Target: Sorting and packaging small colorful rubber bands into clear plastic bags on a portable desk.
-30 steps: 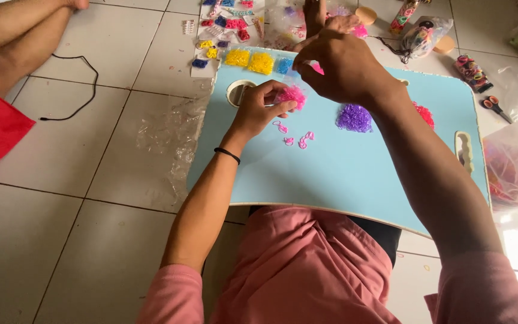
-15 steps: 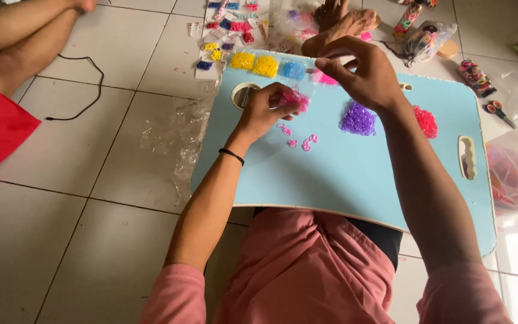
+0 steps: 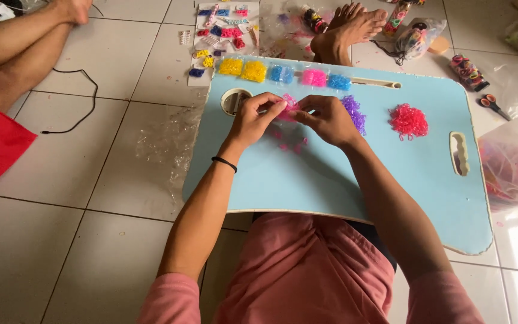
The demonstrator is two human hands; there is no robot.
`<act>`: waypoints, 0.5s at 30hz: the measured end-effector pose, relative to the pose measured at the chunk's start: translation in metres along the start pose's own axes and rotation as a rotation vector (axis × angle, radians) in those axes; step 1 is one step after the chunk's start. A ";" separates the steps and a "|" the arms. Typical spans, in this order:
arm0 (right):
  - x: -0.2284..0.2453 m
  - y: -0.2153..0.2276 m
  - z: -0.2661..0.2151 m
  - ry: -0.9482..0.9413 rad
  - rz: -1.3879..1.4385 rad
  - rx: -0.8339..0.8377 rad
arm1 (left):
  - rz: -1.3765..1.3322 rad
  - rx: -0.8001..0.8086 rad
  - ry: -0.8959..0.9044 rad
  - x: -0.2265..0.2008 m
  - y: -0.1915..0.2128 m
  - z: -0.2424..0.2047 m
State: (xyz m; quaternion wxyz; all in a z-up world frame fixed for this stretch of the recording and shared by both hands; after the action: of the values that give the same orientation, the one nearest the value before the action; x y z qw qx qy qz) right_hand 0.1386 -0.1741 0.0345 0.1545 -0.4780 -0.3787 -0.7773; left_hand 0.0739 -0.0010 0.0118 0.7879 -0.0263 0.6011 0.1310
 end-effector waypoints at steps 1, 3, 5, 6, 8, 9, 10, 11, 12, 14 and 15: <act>-0.002 0.001 0.002 -0.003 0.002 -0.003 | 0.001 0.004 0.002 -0.001 0.001 0.001; -0.005 0.002 0.003 0.031 0.051 -0.033 | 0.007 0.008 -0.018 -0.002 0.001 -0.001; 0.000 0.003 0.000 0.032 0.041 -0.037 | 0.002 0.018 -0.001 -0.009 -0.002 -0.006; 0.004 0.007 0.001 0.041 0.022 -0.045 | -0.003 0.028 0.004 -0.014 -0.004 -0.004; 0.003 0.009 0.000 0.005 -0.038 -0.024 | -0.023 0.011 0.029 -0.005 0.000 -0.002; 0.001 0.009 -0.002 -0.033 -0.099 0.000 | -0.046 -0.008 0.055 0.001 0.002 -0.002; 0.004 0.013 -0.005 -0.039 -0.096 0.001 | -0.046 -0.007 0.062 0.004 0.005 -0.001; 0.007 0.015 -0.008 -0.053 -0.204 0.061 | -0.046 -0.063 0.046 0.005 0.013 -0.001; 0.011 0.017 -0.006 -0.058 -0.315 0.119 | -0.043 -0.121 0.021 0.004 0.023 0.004; 0.005 0.010 -0.015 -0.092 -0.385 0.161 | -0.082 -0.216 0.060 0.005 0.031 0.000; 0.000 0.007 -0.018 -0.129 -0.456 0.203 | -0.123 -0.310 0.101 0.008 0.037 -0.001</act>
State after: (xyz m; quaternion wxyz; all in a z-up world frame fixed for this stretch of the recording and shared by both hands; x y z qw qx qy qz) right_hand 0.1316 -0.1924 0.0325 -0.0020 -0.4110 -0.5617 -0.7180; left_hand 0.0656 0.0361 0.0083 0.7498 -0.1907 0.6097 0.1720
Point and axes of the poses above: each hand's wrist, its own z-axis towards the middle knuckle, its own y-axis out of the back of the hand, x = y × z, the point moved 7 cm from there along z, towards the middle knuckle, and after that the axes turned 8 degrees about y, right-handed, at the moved point
